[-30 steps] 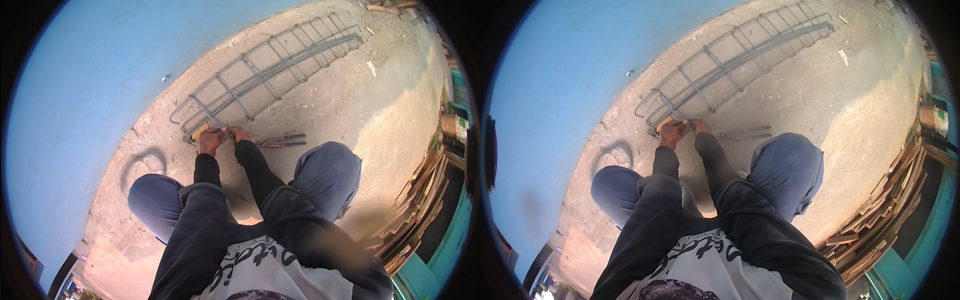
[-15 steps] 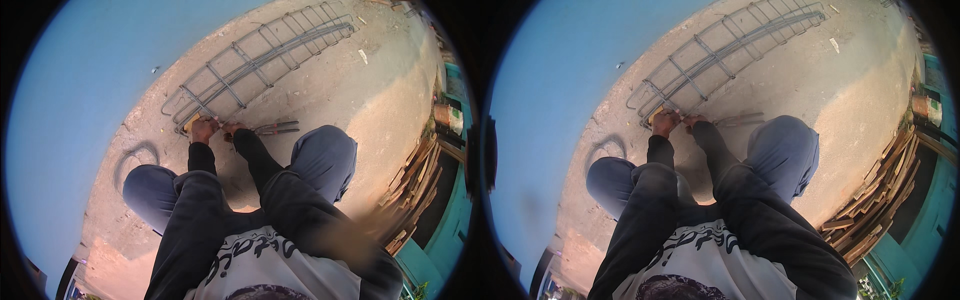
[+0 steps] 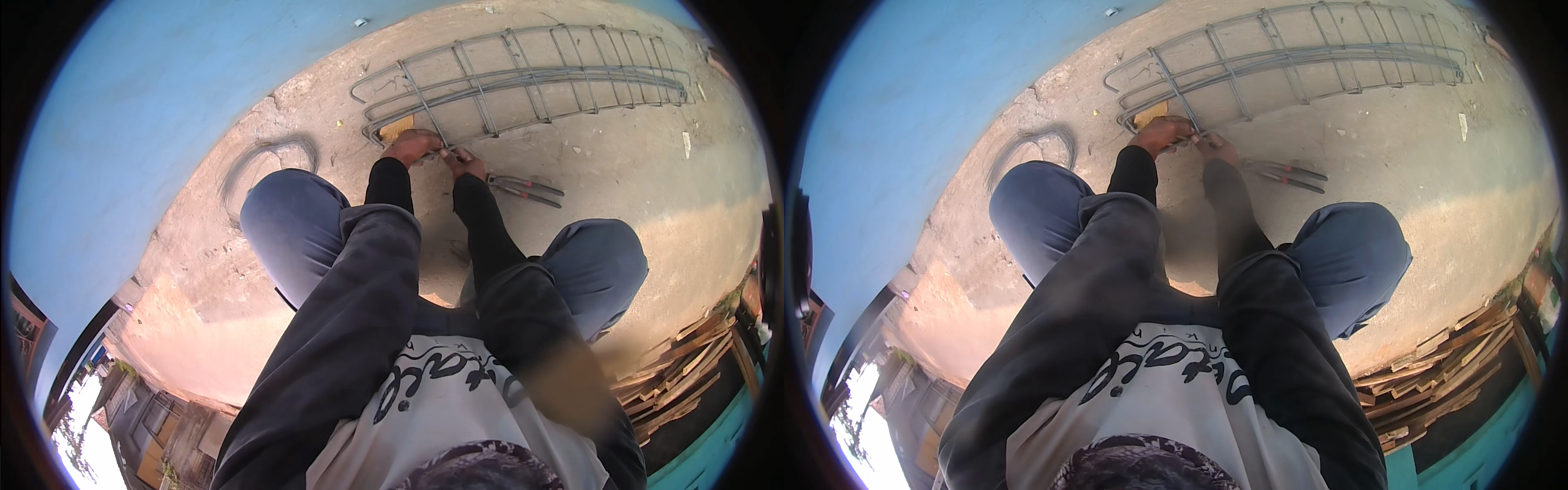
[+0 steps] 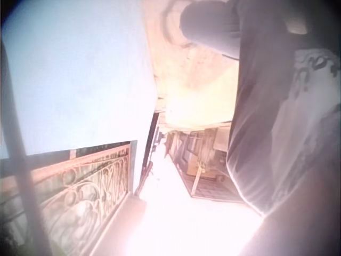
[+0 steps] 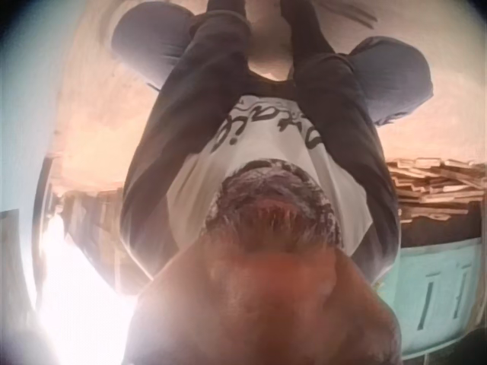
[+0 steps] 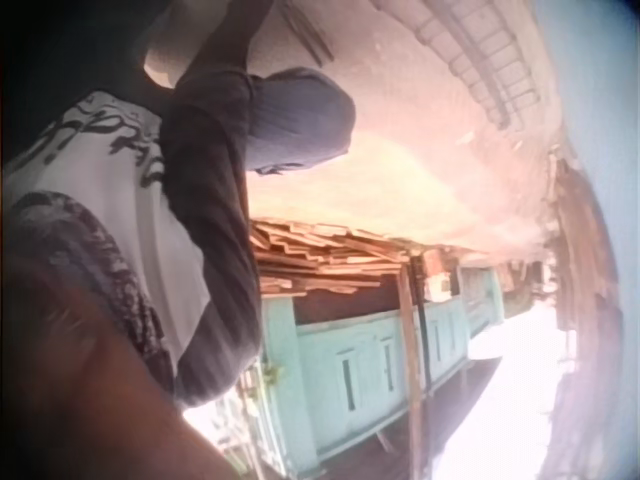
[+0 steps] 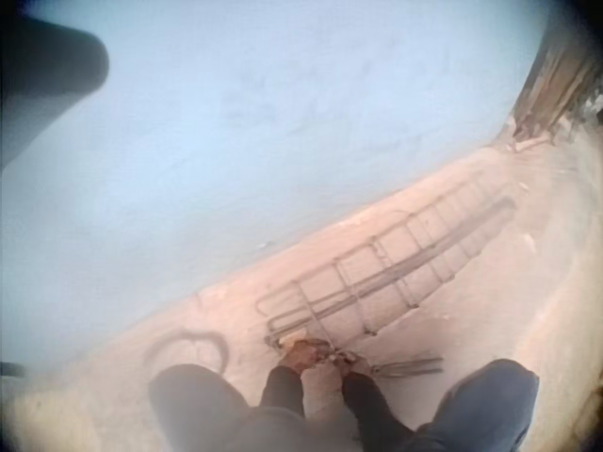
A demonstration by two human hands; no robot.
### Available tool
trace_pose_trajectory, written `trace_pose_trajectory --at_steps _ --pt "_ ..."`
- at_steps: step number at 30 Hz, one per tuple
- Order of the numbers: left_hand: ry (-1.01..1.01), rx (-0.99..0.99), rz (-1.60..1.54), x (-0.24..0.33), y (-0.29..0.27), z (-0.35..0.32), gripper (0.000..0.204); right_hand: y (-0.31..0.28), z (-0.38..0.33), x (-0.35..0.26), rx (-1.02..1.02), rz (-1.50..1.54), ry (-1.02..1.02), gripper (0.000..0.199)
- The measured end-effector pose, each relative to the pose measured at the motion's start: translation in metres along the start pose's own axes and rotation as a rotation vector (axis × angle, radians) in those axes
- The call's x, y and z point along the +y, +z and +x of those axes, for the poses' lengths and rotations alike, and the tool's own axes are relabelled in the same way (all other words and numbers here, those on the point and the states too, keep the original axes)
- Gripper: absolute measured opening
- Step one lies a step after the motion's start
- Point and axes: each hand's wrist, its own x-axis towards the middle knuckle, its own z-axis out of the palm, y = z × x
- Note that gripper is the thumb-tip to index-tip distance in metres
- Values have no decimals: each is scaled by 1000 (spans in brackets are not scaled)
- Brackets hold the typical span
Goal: The person assembles a metal grid on the ground by tying intersecting wires together using pliers. They repeatedly pick up wire ties, wrap them around intersections, and twist them to secure the grid structure.
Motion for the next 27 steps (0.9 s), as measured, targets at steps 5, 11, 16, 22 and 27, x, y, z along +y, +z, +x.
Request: trace_pose_trajectory --at_steps 5,11,16,22,27 --pt "-5 -13 -243 -5 3 7 25 -10 -9 -18 -104 -103 36 64" --pt "91 76 222 -4 3 9 29 0 -8 -12 64 -66 -2 59" --pt "8 131 452 23 13 -4 30 -12 10 -11 -179 -8 148 37" --pt "45 157 772 18 17 -3 35 -10 32 7 -366 354 229 25" --pt "282 145 941 -17 29 28 30 -22 22 11 -272 410 198 31"
